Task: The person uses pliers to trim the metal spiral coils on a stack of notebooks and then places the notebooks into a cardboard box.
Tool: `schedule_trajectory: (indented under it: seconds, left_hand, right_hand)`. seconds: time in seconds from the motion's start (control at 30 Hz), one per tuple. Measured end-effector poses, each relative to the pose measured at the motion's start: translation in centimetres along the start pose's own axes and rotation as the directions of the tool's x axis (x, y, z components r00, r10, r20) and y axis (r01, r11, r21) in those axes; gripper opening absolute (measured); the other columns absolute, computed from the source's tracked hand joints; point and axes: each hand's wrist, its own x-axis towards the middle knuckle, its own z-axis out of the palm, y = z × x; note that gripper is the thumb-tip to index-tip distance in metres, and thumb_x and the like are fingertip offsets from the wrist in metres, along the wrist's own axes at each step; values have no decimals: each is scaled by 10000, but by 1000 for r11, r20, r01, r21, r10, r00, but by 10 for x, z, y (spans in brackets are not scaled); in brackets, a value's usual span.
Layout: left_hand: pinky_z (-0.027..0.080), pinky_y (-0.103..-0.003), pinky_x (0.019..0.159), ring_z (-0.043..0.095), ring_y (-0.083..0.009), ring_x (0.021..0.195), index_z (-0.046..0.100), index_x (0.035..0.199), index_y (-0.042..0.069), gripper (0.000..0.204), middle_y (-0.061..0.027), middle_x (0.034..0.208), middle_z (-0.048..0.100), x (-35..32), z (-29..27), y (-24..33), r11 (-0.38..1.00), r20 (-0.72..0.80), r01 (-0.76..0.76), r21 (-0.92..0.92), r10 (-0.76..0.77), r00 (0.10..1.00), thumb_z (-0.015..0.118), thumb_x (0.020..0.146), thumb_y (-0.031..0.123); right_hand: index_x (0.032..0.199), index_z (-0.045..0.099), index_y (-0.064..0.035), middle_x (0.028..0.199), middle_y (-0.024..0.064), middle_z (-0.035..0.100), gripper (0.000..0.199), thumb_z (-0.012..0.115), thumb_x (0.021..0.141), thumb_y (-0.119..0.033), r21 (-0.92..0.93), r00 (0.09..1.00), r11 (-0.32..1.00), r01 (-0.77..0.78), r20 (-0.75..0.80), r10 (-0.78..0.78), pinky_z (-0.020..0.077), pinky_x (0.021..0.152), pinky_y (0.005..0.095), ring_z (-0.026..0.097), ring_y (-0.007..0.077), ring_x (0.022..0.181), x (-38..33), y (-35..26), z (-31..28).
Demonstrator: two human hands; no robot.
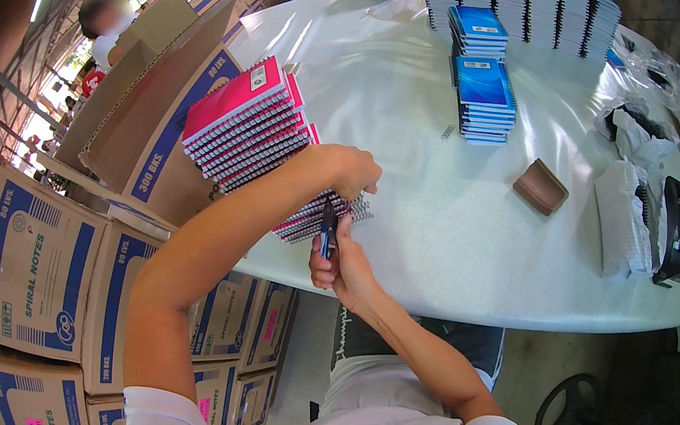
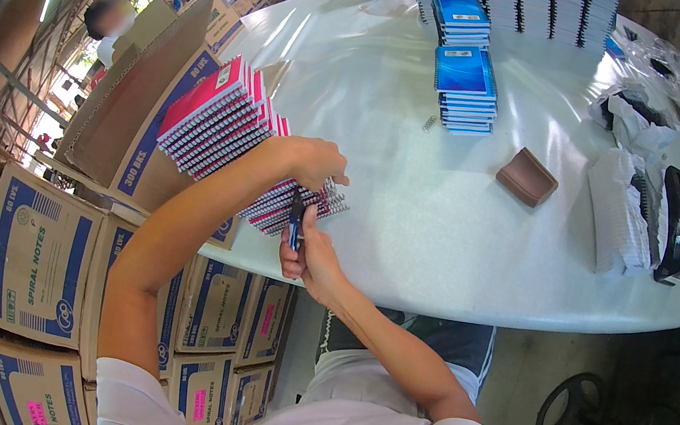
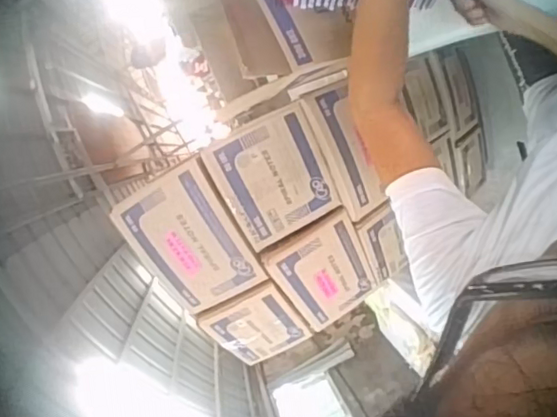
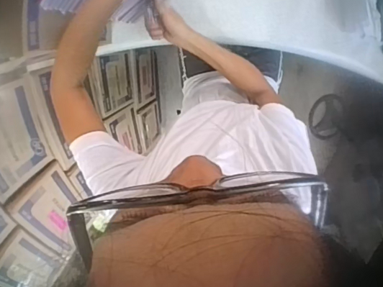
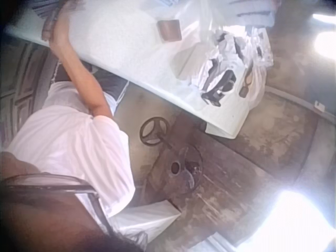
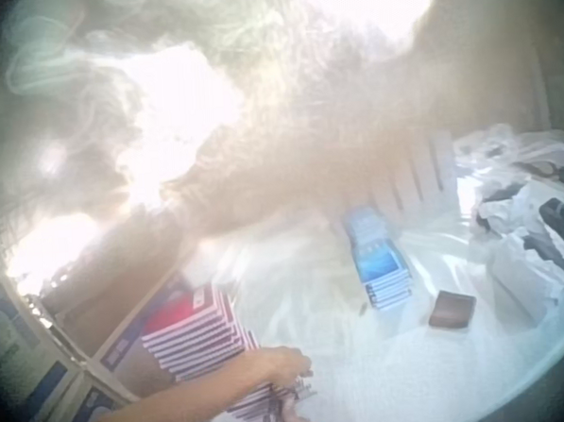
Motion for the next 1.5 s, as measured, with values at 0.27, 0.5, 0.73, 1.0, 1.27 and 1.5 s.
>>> schedule_trajectory:
  seconds: [0.27, 0.5, 0.73, 1.0, 1.27, 1.5]
  left_hand:
    - [519, -386, 896, 633, -317, 1078, 634, 1247, 116, 525, -160, 1198, 644, 4, 4, -3, 1000, -13, 6, 12, -6, 1000, 594, 743, -22]
    - [521, -398, 874, 641, -345, 1031, 609, 1283, 141, 593, -185, 1144, 659, 5, 7, -3, 1000, -21, -18, 17, 18, 1000, 628, 712, -19]
    - [512, -387, 894, 628, -344, 1053, 607, 1289, 150, 595, -175, 1174, 647, 8, 11, -1, 995, -38, -43, 88, 46, 998, 632, 718, -15]
    - [521, -376, 887, 646, -320, 1043, 647, 1232, 129, 508, -167, 1167, 655, 8, 7, 1, 999, -13, -35, 8, 35, 999, 610, 740, 9]
    - [520, -399, 847, 652, -346, 990, 685, 1170, 127, 468, -189, 1068, 681, 15, 14, 1, 1000, 23, -7, 9, 7, 1000, 628, 719, 16]
    - [523, -394, 870, 647, -322, 1043, 691, 1141, 87, 389, -166, 1137, 667, 19, 20, 2, 1000, 18, -8, 10, 8, 1000, 623, 762, 34]
  right_hand:
    - [996, 534, -44, 811, 74, 579, 785, 268, 863, -770, -2, 995, 998, 68, -80, -68, 516, 705, 365, 581, 208, 738, 4, 0, -1]
    - [951, 521, -58, 775, 72, 561, 759, 278, 863, -771, 27, 998, 1000, 16, -64, -14, 496, 680, 360, 559, 199, 695, 2, -3, -2]
    - [942, 521, -57, 726, 51, 523, 765, 302, 848, -784, 89, 999, 996, -23, 42, 20, 439, 577, 321, 493, 177, 630, 13, 2, -24]
    - [977, 527, -53, 786, 69, 568, 778, 280, 855, -781, -8, 991, 999, 43, -125, -44, 530, 700, 373, 574, 196, 694, 0, 2, -7]
    - [936, 530, -70, 725, 56, 547, 752, 294, 857, -780, 21, 998, 1000, 24, -51, -23, 465, 608, 333, 517, 183, 628, 5, 1, -21]
    - [942, 539, -67, 718, 53, 555, 758, 299, 856, -780, 6, 995, 1000, -19, -95, 20, 499, 645, 353, 547, 198, 633, 0, 8, -22]
